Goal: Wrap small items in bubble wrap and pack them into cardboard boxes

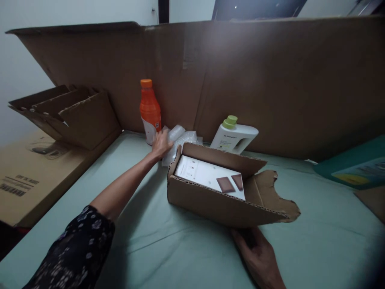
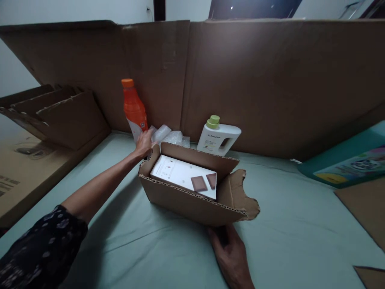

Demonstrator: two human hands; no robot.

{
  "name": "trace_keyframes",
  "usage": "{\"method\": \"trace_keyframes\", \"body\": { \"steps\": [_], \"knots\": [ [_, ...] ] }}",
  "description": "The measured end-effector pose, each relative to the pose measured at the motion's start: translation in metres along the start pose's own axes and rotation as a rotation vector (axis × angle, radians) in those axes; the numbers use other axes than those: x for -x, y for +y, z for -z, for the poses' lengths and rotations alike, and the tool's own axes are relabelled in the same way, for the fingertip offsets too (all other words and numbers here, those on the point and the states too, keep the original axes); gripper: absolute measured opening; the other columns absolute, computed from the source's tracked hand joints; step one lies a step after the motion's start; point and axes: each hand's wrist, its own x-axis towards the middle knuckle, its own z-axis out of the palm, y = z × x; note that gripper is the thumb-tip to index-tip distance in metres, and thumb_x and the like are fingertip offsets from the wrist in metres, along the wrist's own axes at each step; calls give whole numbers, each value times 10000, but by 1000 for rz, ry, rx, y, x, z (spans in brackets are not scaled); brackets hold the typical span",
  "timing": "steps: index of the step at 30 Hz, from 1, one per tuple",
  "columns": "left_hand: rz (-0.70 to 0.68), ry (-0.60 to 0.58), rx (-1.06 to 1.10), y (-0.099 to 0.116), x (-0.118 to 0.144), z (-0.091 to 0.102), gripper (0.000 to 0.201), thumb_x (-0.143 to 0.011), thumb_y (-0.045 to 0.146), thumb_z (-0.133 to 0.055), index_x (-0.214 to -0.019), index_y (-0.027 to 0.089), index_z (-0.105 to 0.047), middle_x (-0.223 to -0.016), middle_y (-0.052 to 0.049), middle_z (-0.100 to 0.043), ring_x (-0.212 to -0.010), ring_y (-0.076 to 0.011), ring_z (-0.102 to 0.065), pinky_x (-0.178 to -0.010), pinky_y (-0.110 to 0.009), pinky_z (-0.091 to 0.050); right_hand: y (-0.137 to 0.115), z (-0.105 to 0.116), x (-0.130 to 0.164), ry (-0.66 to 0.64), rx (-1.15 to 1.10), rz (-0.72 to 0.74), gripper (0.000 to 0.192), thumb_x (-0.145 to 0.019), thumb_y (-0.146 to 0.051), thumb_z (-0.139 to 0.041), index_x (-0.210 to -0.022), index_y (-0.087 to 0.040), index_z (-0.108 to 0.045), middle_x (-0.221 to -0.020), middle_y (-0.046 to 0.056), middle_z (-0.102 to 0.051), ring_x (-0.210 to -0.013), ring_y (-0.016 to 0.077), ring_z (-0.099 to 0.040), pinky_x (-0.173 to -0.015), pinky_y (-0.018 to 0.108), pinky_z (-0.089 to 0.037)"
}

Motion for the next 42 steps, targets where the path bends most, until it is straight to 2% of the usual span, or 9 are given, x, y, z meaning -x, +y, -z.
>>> {"method": "trace_keyframes", "body": {
  "steps": [6,10,13,16,19,24,28,33,42],
  "knots": [
    [71,89,145,-7,12,16,272,-749,145,-609,-1011,162,-678,-1152,-137,-680,-1297,-348,-481,-1130,-478,-319,2,1,1,-25,-60,-15,429,-791,-525,-663,-1073,-202,-685,-1040,107,-784,-963,314,-743,-850,405,-615],
    [145,99,336,-21,91,74,307,-785,270,-518,-1042,160,-645,-1044,-100,-699,-1087,-288,-617,-946,-414,-494,-1,0,-4,-41,-102,-5,493,-782,-519,-665,-1157,-200,-655,-1098,108,-774,-1004,318,-735,-885,424,-602],
    [351,-103,732,-30,169,106,354,-775,336,-547,-1068,160,-639,-961,-94,-716,-864,-251,-683,-769,-380,-552,-3,-2,-9,-50,-121,23,484,-771,-502,-672,-1150,-203,-650,-1074,105,-773,-994,307,-731,-898,423,-589],
    [657,-291,1304,-29,231,115,445,-795,464,-637,-1137,179,-632,-1074,-130,-722,-918,-291,-701,-808,-453,-558,-6,-4,-10,-66,-119,46,522,-747,-511,-692,-1161,-197,-641,-1085,112,-760,-1005,304,-719,-915,443,-573],
    [797,-303,1518,-24,262,111,557,-832,645,-612,-1159,196,-623,-1135,-139,-715,-934,-321,-707,-837,-536,-554,-14,4,-4,-30,-110,80,673,-752,-534,-697,-1313,-183,-574,-1279,149,-684,-1105,311,-683,-968,486,-541],
    [779,-326,1417,-18,272,97,485,-758,454,-754,-1125,160,-635,-1070,-137,-722,-898,-285,-698,-801,-441,-560,-45,26,31,150,-26,162,547,-860,-517,-636,-1305,-200,-605,-1375,157,-616,-1208,314,-630,-1028,513,-506],
    [672,-244,1195,-5,288,83,347,-745,387,-766,-992,158,-684,-1002,-120,-733,-939,-280,-670,-869,-422,-527,-78,13,72,-31,7,390,392,-911,-469,-609,-1224,-237,-653,-1350,129,-639,-1250,301,-613,-1046,495,-509],
    [489,-312,994,17,328,80,379,-808,482,-732,-1048,190,-760,-1242,-105,-723,-1283,-332,-559,-1122,-445,-388,-109,-26,104,-177,137,605,703,-906,-451,-645,-1540,-299,-384,-1607,139,-391,-1431,337,-454,-1101,537,-454],
    [679,-456,1269,16,344,91,506,-746,512,-805,-1128,184,-753,-1235,-106,-728,-1161,-312,-643,-983,-429,-509,-62,-23,105,-57,358,570,341,-914,-259,-514,-1213,-234,-676,-1459,148,-566,-1296,343,-565,-983,558,-484]
  ]
}}
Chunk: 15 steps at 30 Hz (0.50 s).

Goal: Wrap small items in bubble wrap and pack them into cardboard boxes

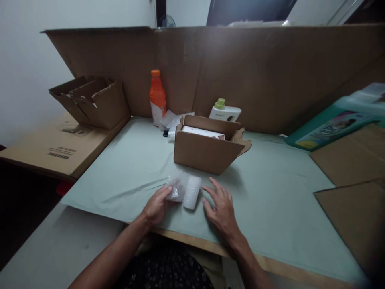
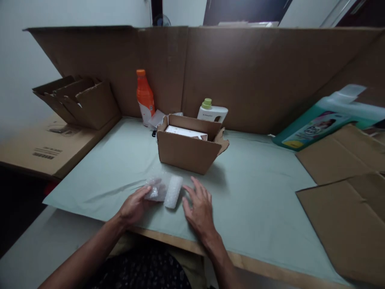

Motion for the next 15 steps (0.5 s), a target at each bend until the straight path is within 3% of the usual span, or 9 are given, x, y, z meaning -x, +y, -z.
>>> {"method": "trace_keyframes", "body": {
  "steps": [4,7,10,12,15],
  "knots": [
    [38,51,77,-2,-1,4,433,-772,434,-786,-1123,181,-753,-1250,-104,-718,-1181,-301,-634,-967,-410,-529,6,18,12,67,-32,-143,315,-944,-378,-537,-1179,-230,-685,-1392,145,-615,-1229,331,-607,-968,538,-501],
    [58,25,84,-6,-2,0,408,-790,416,-764,-1116,170,-752,-1222,-109,-728,-1156,-296,-646,-985,-430,-530,-14,19,5,16,-81,-34,360,-959,-385,-556,-1275,-243,-650,-1445,130,-584,-1296,318,-568,-1029,521,-472],
    [34,30,75,-5,-4,-2,396,-785,407,-767,-1097,164,-758,-1189,-102,-742,-1133,-291,-660,-994,-430,-530,-28,3,-10,-120,-42,100,341,-942,-342,-578,-1253,-246,-678,-1427,118,-605,-1356,330,-512,-1058,524,-442],
    [-1,90,63,0,-4,3,388,-778,396,-770,-1083,156,-764,-1174,-103,-750,-1126,-290,-669,-986,-419,-536,-21,-7,-14,-162,48,92,297,-928,-330,-590,-1181,-237,-714,-1401,124,-623,-1362,354,-494,-1047,541,-436],
    [-44,211,55,8,-2,18,375,-770,380,-767,-1053,134,-769,-1124,-114,-765,-1075,-282,-694,-942,-403,-560,8,-8,-6,-111,177,-36,290,-931,-345,-576,-1153,-225,-718,-1389,138,-624,-1326,374,-512,-1008,556,-440]
  ]
}}
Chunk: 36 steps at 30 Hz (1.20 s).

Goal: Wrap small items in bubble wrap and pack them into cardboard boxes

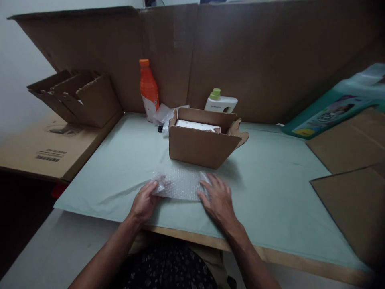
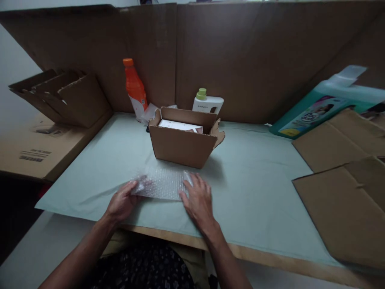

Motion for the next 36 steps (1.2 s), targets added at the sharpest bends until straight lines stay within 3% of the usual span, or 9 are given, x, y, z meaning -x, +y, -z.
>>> {"method": "trace_keyframes", "body": {
  "steps": [5,11,14,16,21,24,29,32,36],
  "knots": [
    [2,77,-20,6,2,18,297,-743,337,-775,-944,119,-770,-1030,-111,-769,-885,-236,-710,-785,-373,-611,43,11,22,34,-7,-225,311,-936,-370,-520,-1117,-202,-710,-1228,142,-700,-1141,335,-623,-944,518,-457],
    [-35,50,-174,12,3,24,390,-716,412,-810,-981,130,-761,-944,-78,-752,-803,-192,-669,-682,-287,-569,28,21,22,122,-333,-417,270,-880,-367,-558,-1051,-195,-678,-1036,103,-725,-992,281,-660,-917,442,-489],
    [-131,9,-442,19,-4,29,321,-740,398,-778,-942,150,-748,-841,-36,-721,-747,-158,-624,-672,-247,-514,21,26,26,246,-506,-487,305,-905,-408,-571,-1106,-195,-655,-1082,96,-696,-1000,245,-656,-915,391,-514],
    [-228,-10,-676,24,-10,33,303,-741,366,-747,-969,169,-728,-840,-23,-704,-751,-163,-610,-695,-263,-502,24,30,31,276,-450,-453,338,-907,-406,-566,-1160,-203,-662,-1171,108,-663,-1075,254,-636,-962,417,-506],
    [-510,188,-1047,45,-26,30,690,-732,398,-703,-1368,187,-541,-1226,-124,-643,-972,-244,-634,-788,-383,-537,49,42,33,280,-118,-422,534,-873,-473,-593,-1316,-177,-629,-1535,218,-419,-1262,401,-547,-1027,619,-438],
    [-607,116,-1046,57,-45,13,703,-799,444,-660,-1432,198,-480,-1350,-156,-585,-1149,-292,-609,-906,-453,-529,65,44,11,240,-199,-402,638,-872,-532,-601,-1411,-195,-547,-1536,219,-436,-1300,413,-532,-980,602,-490],
    [-508,-95,-978,49,-102,-32,756,-771,340,-683,-1468,167,-446,-1456,-185,-526,-1226,-327,-573,-991,-488,-493,81,26,-58,1,-526,-342,762,-772,-569,-701,-1397,-176,-513,-1268,192,-676,-1067,348,-682,-847,478,-571],
    [-515,-219,-959,40,-132,-52,652,-795,241,-625,-1430,175,-490,-1295,-117,-649,-1130,-283,-614,-994,-457,-490,90,11,-95,-77,-590,-393,649,-760,-559,-690,-1249,-144,-596,-1059,167,-745,-913,328,-710,-753,431,-574],
    [-538,-160,-1002,42,-160,-65,581,-834,209,-593,-1409,178,-517,-1121,-80,-700,-992,-253,-640,-915,-425,-519,106,-3,-131,-17,-544,-382,633,-711,-519,-711,-1209,-139,-620,-1099,171,-740,-956,345,-699,-809,460,-562]
  ]
}}
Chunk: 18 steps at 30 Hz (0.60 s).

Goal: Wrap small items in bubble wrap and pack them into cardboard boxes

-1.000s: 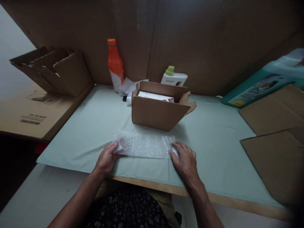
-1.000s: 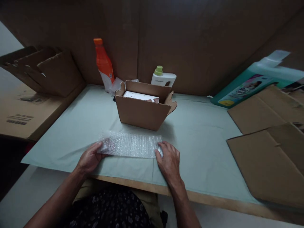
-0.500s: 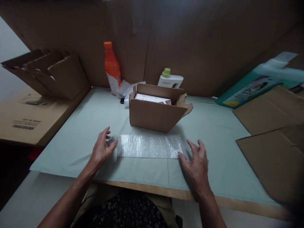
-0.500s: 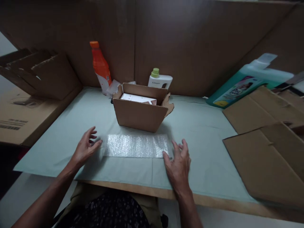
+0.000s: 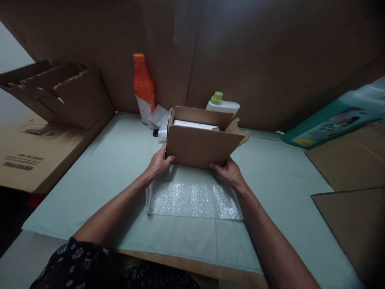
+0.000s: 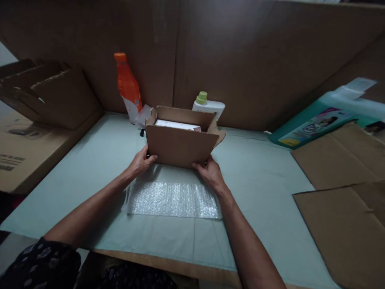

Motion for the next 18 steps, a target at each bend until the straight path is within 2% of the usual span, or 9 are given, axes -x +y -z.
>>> {"method": "trace_keyframes", "body": {
  "steps": [3,6,9,12,15,18],
  "knots": [
    [-1,-10,-7,1,-14,7,549,-855,185,-566,-1402,178,-523,-1165,-95,-695,-1019,-244,-646,-919,-414,-523,3,-1,-15,-4,26,23,650,-725,-506,-701,-1251,-134,-616,-1102,173,-737,-942,340,-696,-807,472,-563],
    [36,-100,-100,4,-3,29,583,-888,259,-573,-1458,190,-476,-1261,-127,-674,-1099,-267,-648,-941,-428,-520,8,5,-3,-59,77,26,645,-787,-513,-650,-1308,-136,-598,-1139,182,-728,-954,337,-697,-822,483,-564],
    [106,-198,-418,8,40,59,731,-867,481,-628,-1503,175,-436,-1283,-173,-655,-1131,-333,-641,-945,-474,-508,15,20,35,-103,192,83,574,-819,-526,-629,-1262,-161,-645,-1267,195,-690,-1100,369,-667,-937,538,-523],
    [123,-322,-740,6,98,82,726,-848,615,-591,-1431,188,-524,-1169,-156,-674,-1045,-353,-661,-887,-465,-515,20,34,81,-152,293,135,366,-804,-526,-645,-954,-201,-721,-1318,174,-675,-1217,390,-614,-1014,584,-465],
    [210,-378,-834,-2,140,89,586,-896,475,-524,-1415,202,-528,-1116,-118,-691,-986,-308,-685,-840,-400,-519,10,42,121,-159,254,131,266,-823,-469,-610,-746,-218,-657,-1184,142,-735,-1116,333,-670,-960,506,-514],
    [227,-392,-741,-6,149,90,545,-879,261,-465,-1418,196,-507,-955,-50,-720,-867,-232,-694,-795,-335,-510,-10,45,157,-154,201,31,260,-862,-451,-570,-752,-227,-643,-867,78,-750,-822,250,-708,-783,389,-561]
  ]
}}
